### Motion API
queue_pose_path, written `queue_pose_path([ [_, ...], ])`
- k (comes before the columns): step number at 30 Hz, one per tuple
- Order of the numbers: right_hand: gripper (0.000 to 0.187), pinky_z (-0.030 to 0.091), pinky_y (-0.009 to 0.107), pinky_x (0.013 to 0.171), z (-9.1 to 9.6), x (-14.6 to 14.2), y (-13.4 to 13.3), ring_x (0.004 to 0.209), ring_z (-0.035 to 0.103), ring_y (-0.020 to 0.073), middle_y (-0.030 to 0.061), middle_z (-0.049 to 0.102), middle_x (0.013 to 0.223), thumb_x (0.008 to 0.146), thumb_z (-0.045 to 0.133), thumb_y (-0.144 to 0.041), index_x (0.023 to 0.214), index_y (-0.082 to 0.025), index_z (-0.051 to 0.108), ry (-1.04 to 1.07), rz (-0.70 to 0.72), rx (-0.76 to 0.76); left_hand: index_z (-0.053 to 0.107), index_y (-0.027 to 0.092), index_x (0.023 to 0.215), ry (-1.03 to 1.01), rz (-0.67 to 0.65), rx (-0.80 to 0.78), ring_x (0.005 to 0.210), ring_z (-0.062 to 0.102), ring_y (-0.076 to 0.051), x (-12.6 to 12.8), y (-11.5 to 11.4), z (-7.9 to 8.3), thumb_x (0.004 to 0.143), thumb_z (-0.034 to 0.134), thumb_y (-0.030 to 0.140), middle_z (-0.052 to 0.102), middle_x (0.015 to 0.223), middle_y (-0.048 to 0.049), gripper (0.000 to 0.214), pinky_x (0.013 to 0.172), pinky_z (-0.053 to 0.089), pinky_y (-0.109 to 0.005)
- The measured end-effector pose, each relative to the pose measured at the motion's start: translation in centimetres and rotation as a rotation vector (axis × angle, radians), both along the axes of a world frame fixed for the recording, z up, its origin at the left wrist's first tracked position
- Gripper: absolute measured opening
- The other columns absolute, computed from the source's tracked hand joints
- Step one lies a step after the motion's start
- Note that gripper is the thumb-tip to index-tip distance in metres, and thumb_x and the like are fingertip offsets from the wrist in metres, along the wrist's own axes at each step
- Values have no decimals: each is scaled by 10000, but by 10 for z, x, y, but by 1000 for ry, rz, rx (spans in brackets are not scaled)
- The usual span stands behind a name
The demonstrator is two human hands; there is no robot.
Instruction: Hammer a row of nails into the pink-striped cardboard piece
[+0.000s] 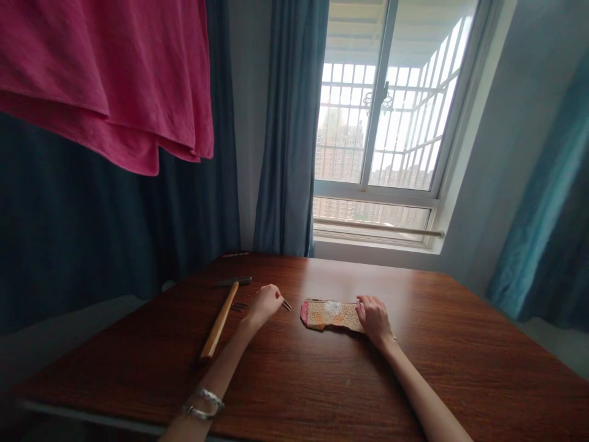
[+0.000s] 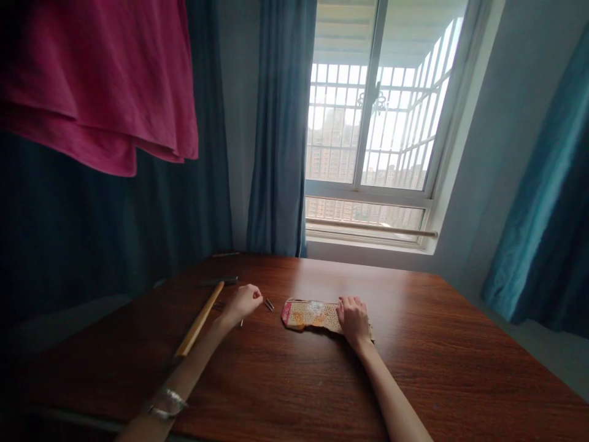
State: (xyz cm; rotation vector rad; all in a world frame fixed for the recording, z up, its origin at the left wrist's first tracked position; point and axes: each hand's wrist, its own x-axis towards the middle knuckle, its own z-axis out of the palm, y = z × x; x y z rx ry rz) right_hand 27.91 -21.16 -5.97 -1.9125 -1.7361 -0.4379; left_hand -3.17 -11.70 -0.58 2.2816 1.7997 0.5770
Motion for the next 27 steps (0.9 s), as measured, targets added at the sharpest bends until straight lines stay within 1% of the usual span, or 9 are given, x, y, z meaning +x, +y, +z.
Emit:
queue_pose_path([
  [1,277,311,309,843,0,0,0,964,504,210,91,625,1001,892,360,-244,1023,-177,594,7,3,-3,665,188,769,45,65,-38,817,620,-226,-16,0,3,742,508,255,680,851,-87,173,677,421,-281],
  [2,272,310,307,848,-1,-1,0,964,507,210,91,628,997,888,367,-240,1019,-178,598,12,7,-12,663,195,780,90,113,-43,843,620,-240,-30,0,5,735,512,260,682,881,-87,170,680,420,-288],
  [5,260,307,302,862,-2,-4,-1,968,514,206,90,637,980,877,387,-228,1016,-183,602,19,16,-39,650,179,869,250,240,-12,916,607,-272,-65,1,10,722,511,231,674,962,-115,209,743,412,-326],
  [7,255,306,298,865,-2,-6,-2,966,521,202,87,642,968,874,391,-223,1011,-189,603,27,13,-49,642,172,923,337,304,-16,956,593,-288,-79,4,9,723,511,221,669,983,-128,244,791,394,-353],
  [9,247,308,293,861,-2,-7,-2,963,529,199,83,646,953,873,392,-221,991,-192,607,37,3,-53,635,171,961,384,328,-9,993,576,-292,-87,8,5,730,509,221,664,999,-134,268,824,373,-367],
  [13,231,312,284,846,-2,-6,-4,942,545,194,80,651,931,866,399,-224,969,-195,605,49,-2,-64,628,162,988,414,314,-4,1028,555,-287,-90,15,-8,739,512,245,652,1028,-148,287,842,356,-366],
  [16,223,315,280,833,-3,-4,-5,900,560,187,73,653,916,860,406,-219,967,-198,600,55,-1,-73,625,162,1007,420,309,-19,1024,557,-297,-89,18,-14,731,517,257,643,1048,-156,311,824,362,-371],
  [21,221,323,269,824,-6,-2,-4,875,570,177,69,654,899,863,397,-224,950,-196,598,66,8,-58,626,161,1016,398,332,-62,1022,562,-295,-86,17,-11,705,521,220,642,1056,-156,333,820,355,-363],
  [27,224,331,266,825,-7,-1,-4,886,572,177,68,653,900,862,394,-223,956,-197,595,90,4,-57,625,166,1027,352,330,-117,1025,561,-305,-84,21,-7,698,520,247,645,1057,-154,355,822,352,-374],
])
